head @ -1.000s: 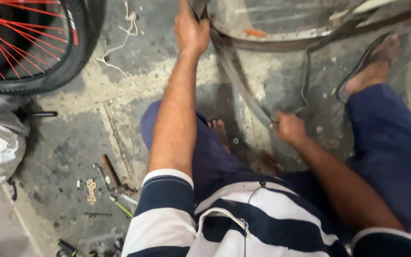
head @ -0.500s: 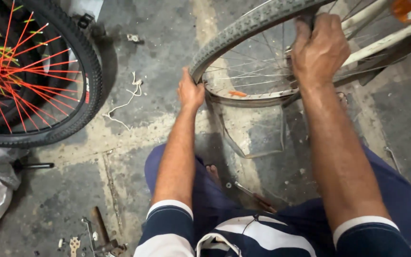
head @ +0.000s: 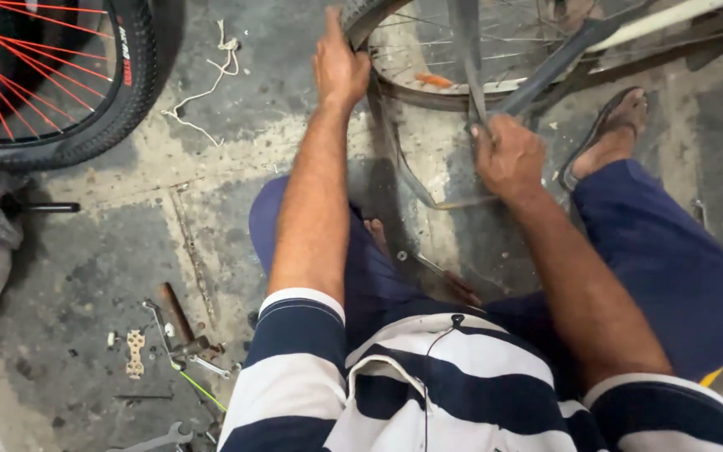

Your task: The person sits on the floor of a bicycle repair shop and works on a bicycle wheel. They manipulate the tire and rim by hand, then pull the inner tube out from between the tire and rim, working the tube free around the wheel and handling the removed tube.

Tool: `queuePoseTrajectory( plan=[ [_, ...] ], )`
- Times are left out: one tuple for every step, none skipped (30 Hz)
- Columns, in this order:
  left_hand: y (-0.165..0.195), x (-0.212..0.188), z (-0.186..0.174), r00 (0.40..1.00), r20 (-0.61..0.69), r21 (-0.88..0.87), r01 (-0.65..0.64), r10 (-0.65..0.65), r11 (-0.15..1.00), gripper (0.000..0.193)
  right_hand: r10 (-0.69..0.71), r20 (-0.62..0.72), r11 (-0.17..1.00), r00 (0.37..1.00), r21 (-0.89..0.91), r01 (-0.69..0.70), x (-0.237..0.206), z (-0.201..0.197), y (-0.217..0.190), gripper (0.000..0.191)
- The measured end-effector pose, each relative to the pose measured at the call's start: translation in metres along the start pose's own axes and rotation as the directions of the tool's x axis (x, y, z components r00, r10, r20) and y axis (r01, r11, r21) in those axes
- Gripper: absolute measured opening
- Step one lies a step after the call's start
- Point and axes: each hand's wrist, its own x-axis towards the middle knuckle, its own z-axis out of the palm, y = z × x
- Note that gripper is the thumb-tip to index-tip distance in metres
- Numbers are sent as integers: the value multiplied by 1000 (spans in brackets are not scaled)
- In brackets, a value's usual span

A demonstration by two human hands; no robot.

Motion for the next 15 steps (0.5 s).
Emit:
queuePoseTrajectory(
  plan=[
    [2, -1, -1, 1000, 16, -20, 24, -24, 1000, 85, 5, 35, 1000, 999, 11, -5, -6, -4, 6, 27],
    [4, -1, -2, 999, 24, -37, 24, -23, 999, 82, 14, 71, 1000, 997, 20, -15, -14, -8, 11, 28],
    [7, -1, -3, 999, 28, -54, 22, -20, 998, 79, 34, 127, 999, 991, -39, -29, -24, -12, 15, 25],
    [8, 1, -5, 999, 30, -62, 15, -13, 998, 77, 57, 177, 995, 983, -90, -41, -36, -15, 17, 23],
    [10, 1, -7, 1000, 11, -56, -4, 5, 998, 74, 87, 219, 988, 972, -146, -56, -48, -19, 21, 23],
    [13, 2, -6, 999, -24, -62, -27, 26, 998, 71, 123, 187, 979, 975, -181, -89, -56, -25, 28, 24],
    [13, 4, -8, 997, -73, -60, -33, 28, 998, 69, 140, 166, 973, 976, -206, -105, -62, -29, 33, 25],
    [12, 5, -7, 995, -92, -33, -30, 27, 999, 71, 161, 176, 968, 971, -218, -121, -65, -31, 37, 26],
    [13, 4, -9, 997, -79, 3, -25, 25, 1000, 75, 217, 241, 966, 946, -192, -173, -68, -32, 41, 30],
    [13, 4, -7, 997, -61, 17, -42, 43, 999, 78, 284, 283, 953, 916, -188, -237, -67, -37, 47, 34],
    [10, 4, -3, 999, -44, -11, -31, 30, 999, 79, 331, 307, 941, 893, -178, -287, -61, -39, 54, 39],
    [8, 4, -4, 999, -36, -22, -17, 16, 1000, 79, 337, 349, 941, 875, -101, -322, -55, -39, 57, 39],
    [8, 2, -4, 1000, -18, -41, 3, -4, 999, 79, 347, 396, 931, 850, -36, -364, -51, -42, 61, 39],
    [8, 0, -3, 1000, -13, -28, -15, 14, 999, 80, 363, 443, 910, 820, 20, -414, -48, -46, 63, 39],
    [7, -1, -4, 999, -13, -11, -31, 31, 999, 81, 378, 455, 858, 806, 155, -490, -46, -49, 66, 35]
  ],
)
